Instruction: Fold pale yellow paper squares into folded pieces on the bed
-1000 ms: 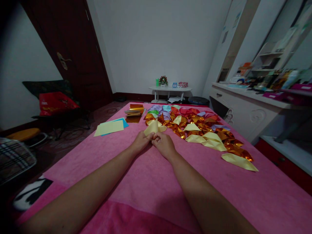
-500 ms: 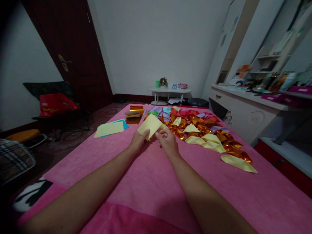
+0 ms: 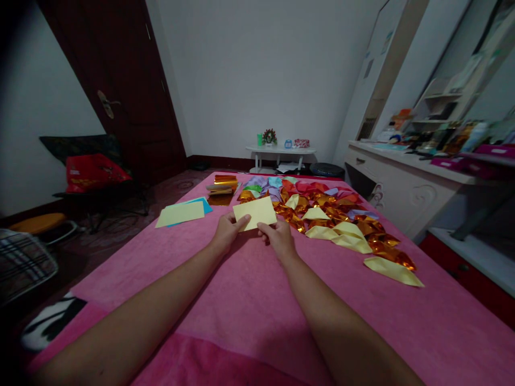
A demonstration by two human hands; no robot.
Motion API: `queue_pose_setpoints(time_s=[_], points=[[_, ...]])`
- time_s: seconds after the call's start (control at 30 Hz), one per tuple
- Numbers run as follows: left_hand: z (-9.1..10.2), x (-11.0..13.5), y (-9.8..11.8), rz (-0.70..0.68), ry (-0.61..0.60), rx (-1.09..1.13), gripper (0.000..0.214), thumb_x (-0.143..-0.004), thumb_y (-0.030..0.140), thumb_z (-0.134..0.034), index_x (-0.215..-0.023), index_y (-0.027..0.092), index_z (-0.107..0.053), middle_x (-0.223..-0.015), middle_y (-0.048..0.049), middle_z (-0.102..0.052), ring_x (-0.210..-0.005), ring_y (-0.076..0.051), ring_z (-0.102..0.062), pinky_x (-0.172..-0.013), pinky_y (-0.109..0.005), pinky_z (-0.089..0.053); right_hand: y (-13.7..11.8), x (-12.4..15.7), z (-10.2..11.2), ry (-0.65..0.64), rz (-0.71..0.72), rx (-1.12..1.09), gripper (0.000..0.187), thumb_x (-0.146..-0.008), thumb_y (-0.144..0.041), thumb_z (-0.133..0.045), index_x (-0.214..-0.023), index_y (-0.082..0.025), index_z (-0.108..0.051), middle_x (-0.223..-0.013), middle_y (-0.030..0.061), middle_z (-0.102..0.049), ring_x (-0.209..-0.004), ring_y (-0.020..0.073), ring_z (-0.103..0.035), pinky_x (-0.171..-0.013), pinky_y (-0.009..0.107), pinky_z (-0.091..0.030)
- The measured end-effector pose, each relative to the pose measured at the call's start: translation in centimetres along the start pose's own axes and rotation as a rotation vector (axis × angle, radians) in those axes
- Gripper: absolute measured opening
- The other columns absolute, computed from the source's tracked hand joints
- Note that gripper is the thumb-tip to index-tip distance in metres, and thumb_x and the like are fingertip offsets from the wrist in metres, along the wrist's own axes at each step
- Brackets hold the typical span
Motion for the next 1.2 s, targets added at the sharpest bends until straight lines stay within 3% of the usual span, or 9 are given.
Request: queue_pose_setpoints(time_s=[0.2, 0.37, 0.57, 0.67, 0.8, 0.87, 0.93, 1.03, 1.2], points=[[-0.6, 0.3, 0.0, 0.056, -0.062, 0.02, 0.044, -0.057, 0.036, -0.082, -0.088, 0.006, -0.07, -0.082, -0.0105, -0.071, -0.064, -0.015, -0.06, -0.058, -0.024, -0.045, -0.4, -0.2, 2.1, 0.18, 0.091, -0.023, 0.029, -0.076, -0.046, -0.062, -0.068, -0.019, -0.057, -0.045, -0.0065, -0.047, -0.038, 0.0081, -0.037, -0.037, 0.021, -0.028], [-0.7, 0.4, 0.2, 0.069, -0.071, 0.043, 0.038, -0.06, 0.041, -0.078, -0.074, 0.007, -0.07, -0.063, -0.0053, -0.066, -0.051, -0.01, -0.053, -0.049, -0.021, -0.038, -0.9, -0.2, 3.4, 0.291, 0.164, 0.031, 0.035, -0.08, -0.048, -0.057, -0.06, -0.02, -0.05, -0.043, -0.0074, -0.042, -0.037, 0.0078, -0.032, -0.037, 0.022, -0.023], [0.4, -0.3, 0.2, 0.0, 0.021, 0.036, 0.038, -0.064, 0.043, -0.074, -0.082, 0.01, -0.067, -0.069, -0.004, -0.066, -0.058, -0.012, -0.056, -0.055, -0.022, -0.042, -1.5, -0.1, 2.9, 0.253, 0.229, 0.182, 0.037, -0.08, -0.045, -0.057, -0.055, -0.02, -0.049, -0.042, -0.0072, -0.039, -0.038, 0.0083, -0.031, -0.041, 0.023, -0.024], [0.8, -0.5, 0.1, -0.03, 0.038, -0.013, 0.034, -0.066, 0.041, -0.073, -0.076, 0.01, -0.064, -0.063, -0.0018, -0.062, -0.054, -0.01, -0.052, -0.051, -0.021, -0.038, -1.8, 0.1, 2.9, 0.25, 0.259, 0.264, 0.035, -0.08, -0.044, -0.057, -0.055, -0.02, -0.05, -0.044, -0.0063, -0.04, -0.042, 0.0098, -0.035, -0.043, 0.023, -0.027], [0.8, -0.5, 0.2, -0.058, 0.006, -0.102, 0.03, -0.072, 0.041, -0.064, -0.066, 0.012, -0.06, -0.058, 0.0007, -0.057, -0.05, -0.009, -0.047, -0.048, -0.02, -0.034, -2.9, 0.2, 3.2, 0.288, 0.309, 0.349, 0.021, -0.077, -0.039, -0.06, -0.082, -0.019, -0.062, -0.066, -0.0007, -0.058, -0.056, 0.0146, -0.049, -0.054, 0.026, -0.039], [0.5, -0.3, 0.4, -0.073, -0.031, -0.162, 0.03, -0.074, 0.039, -0.062, -0.062, 0.012, -0.06, -0.056, 0.0012, -0.055, -0.05, -0.009, -0.046, -0.047, -0.019, -0.032, -3.9, 0.4, 3.0, 0.292, 0.364, 0.419, 0.028, -0.076, -0.035, -0.062, -0.099, -0.02, -0.063, -0.087, 0.0044, -0.063, -0.072, 0.0189, -0.056, -0.066, 0.03, -0.044], [-0.1, 0.0, 0.7, -0.094, -0.077, -0.228, 0.028, -0.074, 0.037, -0.063, -0.061, 0.012, -0.061, -0.055, 0.0012, -0.055, -0.05, -0.009, -0.046, -0.047, -0.02, -0.031, -5.1, 0.8, 2.1, 0.242, 0.456, 0.581, 0.03, -0.077, -0.032, -0.062, -0.105, -0.021, -0.064, -0.097, 0.0067, -0.064, -0.085, 0.0221, -0.057, -0.078, 0.034, -0.043], [-1.0, 0.6, 1.2, -0.143, -0.143, -0.314, 0.024, -0.073, 0.034, -0.064, -0.064, 0.011, -0.066, -0.058, 0.0, -0.058, -0.055, -0.011, -0.048, -0.051, -0.021, -0.033, -5.8, 1.3, -0.1, 0.094, 0.571, 0.842, 0.019, -0.081, -0.029, -0.059, -0.097, -0.023, -0.068, -0.091, 0.006, -0.067, -0.087, 0.0233, -0.057, -0.083, 0.037, -0.038], [-0.9, 0.8, 1.7, -0.209, -0.114, -0.42, 0.024, -0.075, 0.032, -0.062, -0.062, 0.012, -0.068, -0.057, -0.0001, -0.058, -0.055, -0.011, -0.046, -0.052, -0.021, -0.032, -5.3, 1.3, -0.8, 0.022, 0.563, 0.865, 0.015, -0.083, -0.028, -0.057, -0.075, -0.024, -0.069, -0.076, 0.0038, -0.068, -0.075, 0.0205, -0.058, -0.075, 0.032, -0.036]])
Point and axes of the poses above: each hand's wrist, its own x-axis away from the middle knuckle, its own z-axis out of the back of the hand, y = z × x, the point moved 7 cm from there along -x, towards the middle knuckle
